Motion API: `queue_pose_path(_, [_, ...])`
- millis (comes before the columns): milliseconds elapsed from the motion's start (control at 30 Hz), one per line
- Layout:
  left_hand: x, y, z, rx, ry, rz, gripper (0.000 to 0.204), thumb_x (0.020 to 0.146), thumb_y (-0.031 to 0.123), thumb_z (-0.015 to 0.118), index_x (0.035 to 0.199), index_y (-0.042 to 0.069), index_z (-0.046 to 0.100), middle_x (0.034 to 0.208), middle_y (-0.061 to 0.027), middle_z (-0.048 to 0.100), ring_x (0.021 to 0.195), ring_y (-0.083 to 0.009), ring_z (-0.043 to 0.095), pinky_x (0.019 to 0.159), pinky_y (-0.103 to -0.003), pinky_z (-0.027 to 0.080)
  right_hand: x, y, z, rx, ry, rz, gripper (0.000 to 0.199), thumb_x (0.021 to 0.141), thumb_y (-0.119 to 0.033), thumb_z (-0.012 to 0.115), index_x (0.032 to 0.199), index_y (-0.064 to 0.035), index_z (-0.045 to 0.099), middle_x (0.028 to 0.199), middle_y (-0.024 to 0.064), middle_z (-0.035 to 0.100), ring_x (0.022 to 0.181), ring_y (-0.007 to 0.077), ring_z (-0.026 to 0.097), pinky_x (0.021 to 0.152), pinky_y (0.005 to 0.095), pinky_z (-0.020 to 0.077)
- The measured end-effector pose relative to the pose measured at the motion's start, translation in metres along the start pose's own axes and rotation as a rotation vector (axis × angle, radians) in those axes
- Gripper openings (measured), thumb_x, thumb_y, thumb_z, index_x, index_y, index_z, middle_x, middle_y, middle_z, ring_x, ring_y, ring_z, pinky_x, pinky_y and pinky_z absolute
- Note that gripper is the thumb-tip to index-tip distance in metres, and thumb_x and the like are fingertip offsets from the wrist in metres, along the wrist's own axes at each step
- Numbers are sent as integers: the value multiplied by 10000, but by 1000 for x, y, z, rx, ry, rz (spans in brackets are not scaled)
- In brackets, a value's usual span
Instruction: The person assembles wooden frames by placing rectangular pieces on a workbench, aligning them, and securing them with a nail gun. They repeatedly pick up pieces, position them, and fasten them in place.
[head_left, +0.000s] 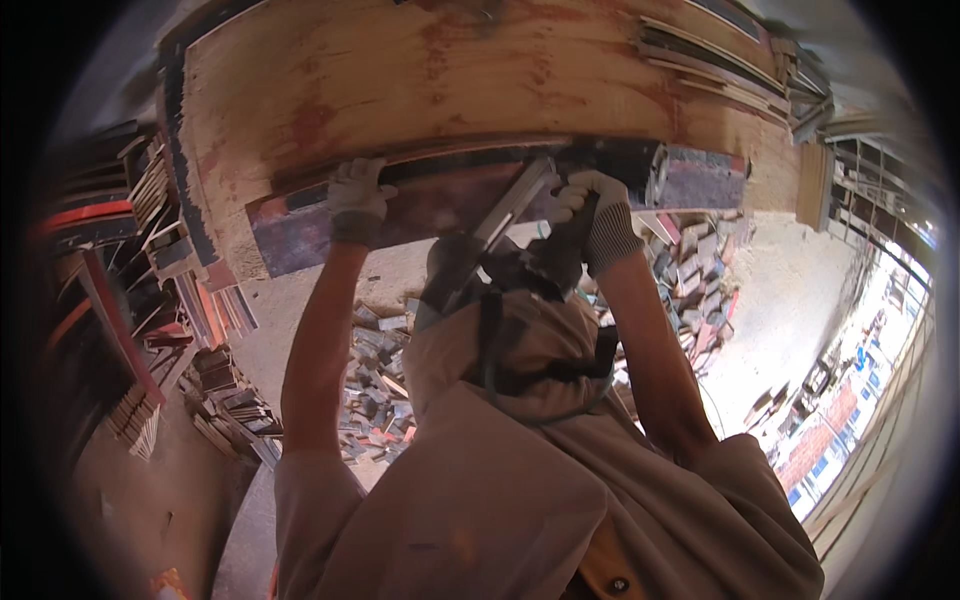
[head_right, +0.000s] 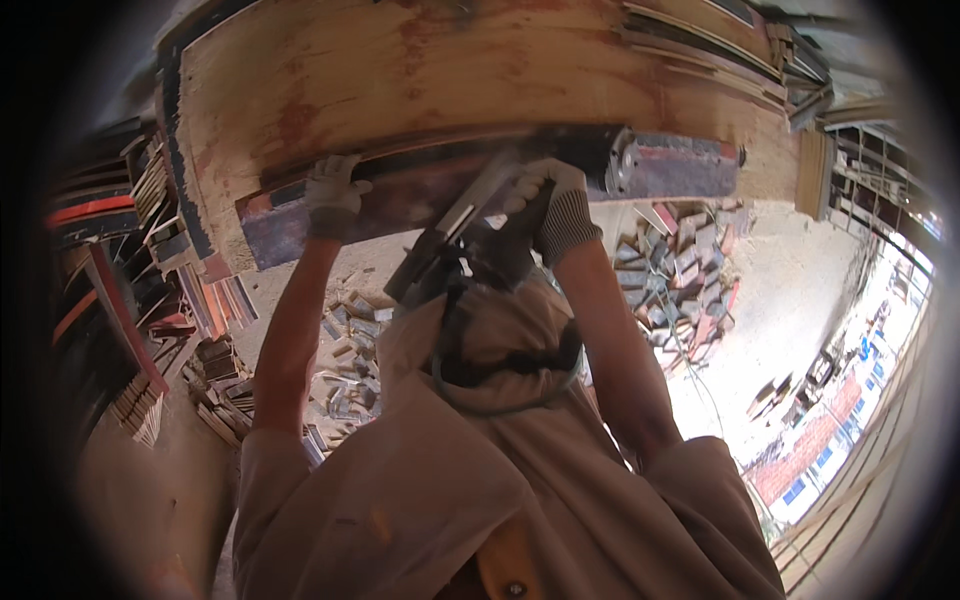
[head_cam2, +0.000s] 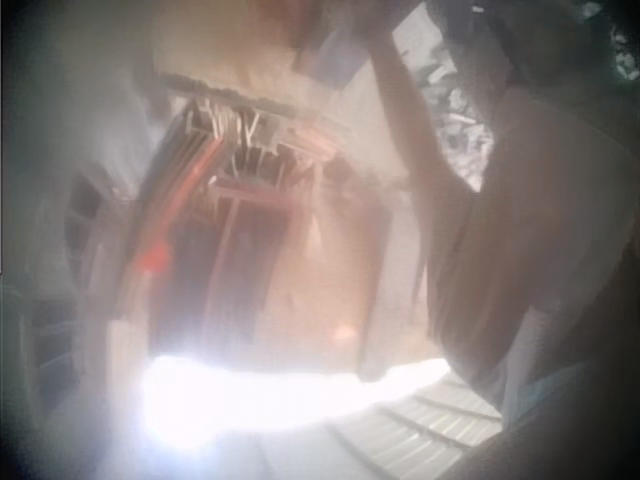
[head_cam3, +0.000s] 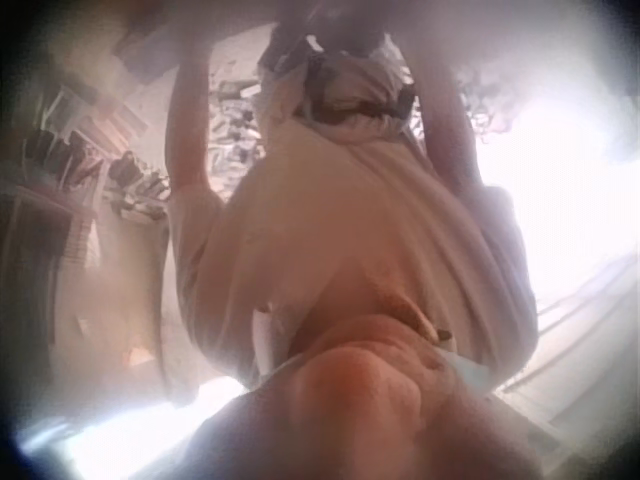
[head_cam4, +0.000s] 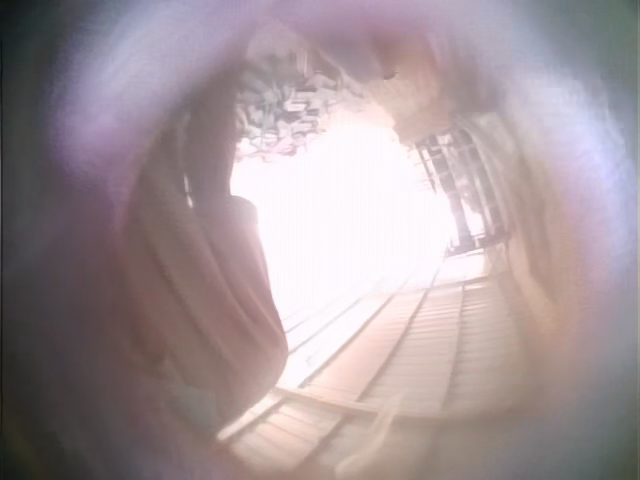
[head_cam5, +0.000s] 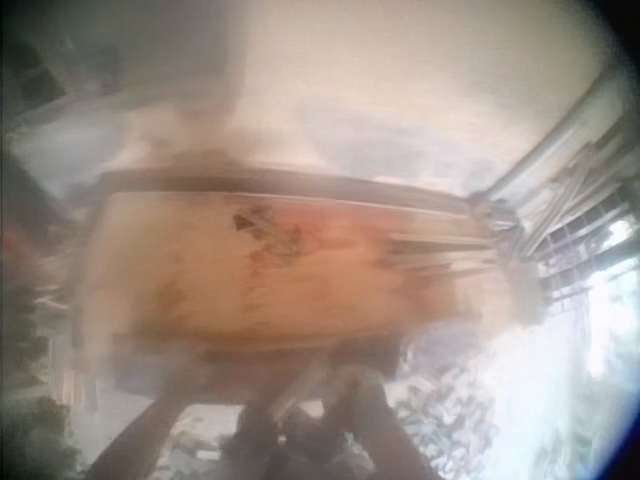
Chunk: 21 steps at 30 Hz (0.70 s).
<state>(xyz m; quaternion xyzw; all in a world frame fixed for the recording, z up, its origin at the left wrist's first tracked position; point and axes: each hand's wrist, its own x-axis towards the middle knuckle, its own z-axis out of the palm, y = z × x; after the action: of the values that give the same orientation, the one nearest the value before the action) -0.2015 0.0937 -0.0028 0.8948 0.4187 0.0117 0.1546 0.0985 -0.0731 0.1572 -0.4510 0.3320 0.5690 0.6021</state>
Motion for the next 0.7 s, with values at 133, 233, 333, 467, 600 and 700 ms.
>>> queue_pose_path(133, [5,1,0,0,-16,-26,562,730,335,828,1253,181,691,1194,-60,657,1170,-309,593,1009,-476,460,1,21,8,58,-53,142,223,884,-78,536,704,-146,425,616,-35,364,497,134,376,484,308,360])
queue_pose_path(233, [7,-8,-2,-18,-57,-33,570,731,303,829,1271,176,698,1233,-75,666,1186,-334,589,1018,-473,473,9,37,16,16,3,159,222,877,-79,545,698,-151,435,606,-30,384,491,140,392,474,313,375])
queue_pose_path(333, [-2,-35,-13,-104,-58,59,564,738,279,834,1275,172,699,1235,-86,672,1194,-339,592,1018,-476,478,11,44,22,-35,-36,128,231,883,-86,552,699,-156,430,600,-32,382,489,137,393,474,314,381])
queue_pose_path(467, [-22,-97,-43,-54,-68,21,524,759,238,819,1263,150,704,1226,-102,675,1200,-350,592,1018,-472,487,7,68,31,165,-35,238,230,895,-90,556,707,-152,439,596,-26,386,489,138,395,476,322,390])
queue_pose_path(600, [-25,-133,-52,-105,-129,8,503,772,221,806,1253,120,702,1229,-117,669,1196,-364,587,1021,-472,487,16,125,54,92,-110,120,227,893,-90,550,708,-155,436,601,-17,381,499,147,406,479,326,397])
queue_pose_path(700, [-21,-141,-51,-173,-129,48,510,773,243,813,1252,108,703,1232,-123,667,1202,-368,582,1028,-472,482,20,155,73,47,-108,135,208,888,-80,543,719,-144,442,611,-12,378,507,150,405,484,326,400])
